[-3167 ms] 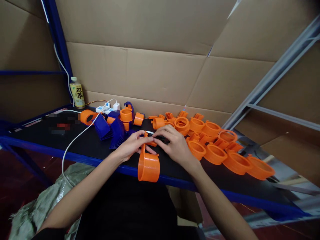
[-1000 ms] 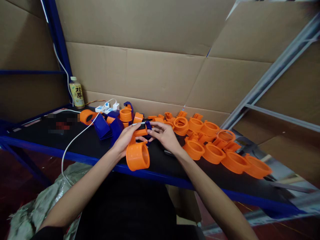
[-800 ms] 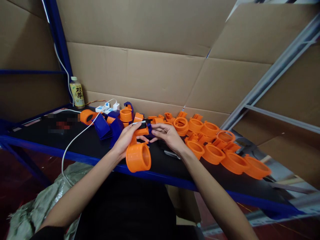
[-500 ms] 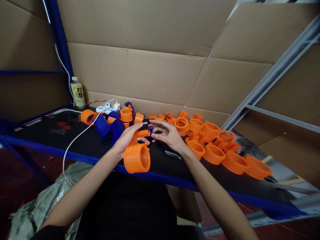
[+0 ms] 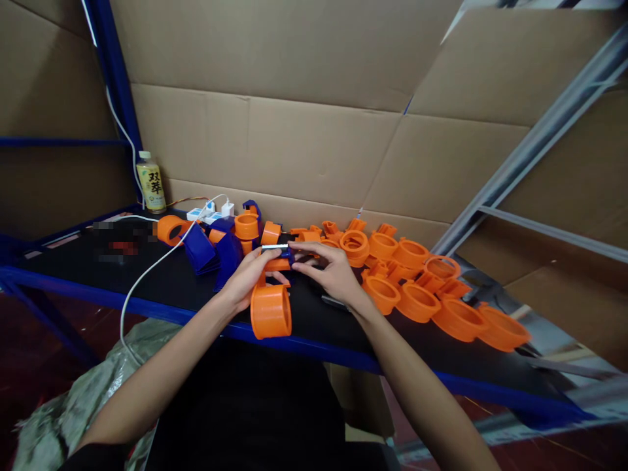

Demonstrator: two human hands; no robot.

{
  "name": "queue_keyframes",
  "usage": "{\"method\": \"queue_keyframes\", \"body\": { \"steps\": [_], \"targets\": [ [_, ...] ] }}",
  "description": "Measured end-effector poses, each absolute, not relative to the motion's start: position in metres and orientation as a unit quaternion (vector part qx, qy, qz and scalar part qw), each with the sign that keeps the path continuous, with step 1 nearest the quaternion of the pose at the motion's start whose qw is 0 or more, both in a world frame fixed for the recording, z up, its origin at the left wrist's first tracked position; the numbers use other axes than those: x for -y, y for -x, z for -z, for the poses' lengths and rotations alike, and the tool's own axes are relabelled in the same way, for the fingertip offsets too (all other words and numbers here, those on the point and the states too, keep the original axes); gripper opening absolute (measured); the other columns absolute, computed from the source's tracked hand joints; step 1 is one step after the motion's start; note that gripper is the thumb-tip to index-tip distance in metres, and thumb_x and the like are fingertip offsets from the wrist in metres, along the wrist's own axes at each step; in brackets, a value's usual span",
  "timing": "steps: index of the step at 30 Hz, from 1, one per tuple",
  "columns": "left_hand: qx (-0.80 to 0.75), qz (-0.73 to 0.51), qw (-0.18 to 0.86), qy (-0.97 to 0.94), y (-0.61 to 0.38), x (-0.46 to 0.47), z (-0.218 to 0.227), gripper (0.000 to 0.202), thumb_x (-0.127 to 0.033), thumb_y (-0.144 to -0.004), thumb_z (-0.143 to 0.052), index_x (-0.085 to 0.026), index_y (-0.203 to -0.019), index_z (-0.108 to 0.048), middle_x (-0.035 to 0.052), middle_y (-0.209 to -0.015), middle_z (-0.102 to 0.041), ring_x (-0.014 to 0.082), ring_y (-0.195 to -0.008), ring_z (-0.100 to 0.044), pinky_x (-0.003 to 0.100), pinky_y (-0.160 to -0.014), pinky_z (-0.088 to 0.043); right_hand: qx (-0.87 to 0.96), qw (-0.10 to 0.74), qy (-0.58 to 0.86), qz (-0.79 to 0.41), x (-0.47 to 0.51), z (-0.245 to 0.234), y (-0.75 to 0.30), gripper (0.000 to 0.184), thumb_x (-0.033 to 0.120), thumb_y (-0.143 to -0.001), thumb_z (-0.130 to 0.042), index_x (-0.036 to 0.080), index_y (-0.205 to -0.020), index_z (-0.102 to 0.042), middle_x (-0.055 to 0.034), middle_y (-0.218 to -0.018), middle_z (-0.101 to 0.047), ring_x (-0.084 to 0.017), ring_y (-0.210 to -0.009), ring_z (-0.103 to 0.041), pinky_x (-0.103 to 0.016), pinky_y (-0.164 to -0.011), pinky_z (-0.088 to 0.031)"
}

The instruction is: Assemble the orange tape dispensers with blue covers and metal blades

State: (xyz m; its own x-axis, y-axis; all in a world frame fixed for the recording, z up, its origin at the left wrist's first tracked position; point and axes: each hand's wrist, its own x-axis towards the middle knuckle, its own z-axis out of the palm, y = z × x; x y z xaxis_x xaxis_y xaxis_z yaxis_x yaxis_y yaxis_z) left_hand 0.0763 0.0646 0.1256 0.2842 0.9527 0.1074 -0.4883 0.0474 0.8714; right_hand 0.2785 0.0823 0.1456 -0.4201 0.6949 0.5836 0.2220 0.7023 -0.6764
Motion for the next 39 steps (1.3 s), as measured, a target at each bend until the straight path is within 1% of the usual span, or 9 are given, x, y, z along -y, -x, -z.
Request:
{"method": "queue_keyframes", "body": {
  "steps": [5, 12, 18, 22, 25, 30, 33, 36, 39],
  "targets": [
    [-0.278, -0.528, 0.656, -0.463, -0.073, -0.062, -0.128, 0.025, -0.019, -0.076, -0.068, -0.018, -0.1, -0.06, 0.0014, -0.074, -0.066, 0.0164, -0.057, -0.065, 0.033, -0.054, -0.06, 0.819, 0.447, 0.272, -0.236, -0.081, -0.144, -0.279, 0.042, 0.033, -0.086, -0.078, 0.028, -0.127, -0.072, -0.006, -0.117, -0.076, -0.021, -0.098, -0.075, -0.038, -0.087, -0.064],
    [-0.314, -0.533, 0.578, -0.532, -0.075, -0.057, -0.132, 0.022, -0.021, -0.08, -0.065, -0.018, -0.101, -0.057, -0.0017, -0.073, -0.062, 0.011, -0.054, -0.057, 0.025, -0.052, -0.054, 0.825, 0.473, 0.239, -0.195, -0.081, -0.144, -0.281, 0.034, 0.031, -0.085, -0.08, 0.027, -0.118, -0.074, -0.0073, -0.125, -0.074, -0.022, -0.101, -0.075, -0.038, -0.084, -0.065],
    [-0.313, -0.523, 0.567, -0.554, -0.075, -0.057, -0.13, 0.026, -0.024, -0.082, -0.067, -0.019, -0.106, -0.058, -0.0034, -0.069, -0.061, 0.0118, -0.053, -0.057, 0.025, -0.052, -0.054, 0.838, 0.484, 0.226, -0.111, -0.077, -0.143, -0.279, 0.025, 0.031, -0.084, -0.081, 0.027, -0.109, -0.077, -0.0093, -0.125, -0.074, -0.027, -0.116, -0.07, -0.046, -0.097, -0.059],
    [-0.249, -0.531, 0.623, -0.518, -0.07, -0.053, -0.136, 0.034, -0.022, -0.08, -0.07, -0.019, -0.113, -0.062, 0.0057, -0.095, -0.073, 0.0198, -0.077, -0.071, 0.031, -0.062, -0.06, 0.812, 0.51, 0.256, -0.12, -0.074, -0.142, -0.277, 0.024, 0.035, -0.085, -0.08, 0.027, -0.108, -0.077, -0.0092, -0.124, -0.074, -0.028, -0.116, -0.07, -0.05, -0.103, -0.055],
    [-0.128, -0.514, 0.7, -0.478, -0.064, -0.049, -0.146, 0.036, -0.021, -0.083, -0.067, -0.019, -0.118, -0.064, 0.0111, -0.121, -0.071, 0.0265, -0.104, -0.072, 0.041, -0.081, -0.062, 0.794, 0.538, 0.259, -0.118, -0.076, -0.144, -0.277, 0.017, 0.035, -0.085, -0.079, 0.026, -0.1, -0.078, -0.0081, -0.119, -0.076, -0.028, -0.116, -0.069, -0.051, -0.107, -0.052],
    [-0.068, -0.508, 0.713, -0.479, -0.06, -0.051, -0.147, 0.028, -0.024, -0.088, -0.072, -0.016, -0.115, -0.069, 0.0136, -0.122, -0.072, 0.0283, -0.114, -0.069, 0.047, -0.098, -0.057, 0.799, 0.539, 0.239, -0.116, -0.077, -0.152, -0.279, 0.011, 0.031, -0.09, -0.073, 0.029, -0.1, -0.079, -0.0057, -0.122, -0.074, -0.026, -0.119, -0.066, -0.051, -0.11, -0.048],
    [-0.093, -0.549, 0.678, -0.48, -0.061, -0.057, -0.141, 0.028, -0.033, -0.084, -0.079, -0.011, -0.102, -0.074, 0.0143, -0.106, -0.076, 0.0264, -0.098, -0.073, 0.043, -0.093, -0.059, 0.787, 0.547, 0.245, -0.147, -0.073, -0.155, -0.278, 0.016, 0.036, -0.096, -0.066, 0.03, -0.102, -0.079, -0.0058, -0.125, -0.073, -0.026, -0.121, -0.064, -0.049, -0.108, -0.05],
    [-0.132, -0.593, 0.638, -0.474, -0.059, -0.061, -0.14, 0.027, -0.032, -0.078, -0.085, -0.011, -0.091, -0.076, 0.0118, -0.093, -0.077, 0.0221, -0.084, -0.074, 0.036, -0.085, -0.06, 0.766, 0.535, 0.259, -0.245, -0.065, -0.159, -0.275, 0.035, 0.052, -0.1, -0.054, 0.028, -0.107, -0.079, -0.0079, -0.118, -0.074, -0.025, -0.107, -0.069, -0.043, -0.09, -0.059],
    [-0.152, -0.638, 0.596, -0.463, -0.051, -0.06, -0.147, 0.023, -0.028, -0.073, -0.087, -0.012, -0.086, -0.077, 0.0098, -0.091, -0.077, 0.0212, -0.083, -0.074, 0.031, -0.08, -0.059, 0.812, 0.446, 0.246, -0.287, -0.055, -0.17, -0.27, 0.055, 0.067, -0.099, -0.044, 0.026, -0.112, -0.078, -0.0085, -0.119, -0.074, -0.026, -0.111, -0.069, -0.046, -0.102, -0.054]
  ]
}}
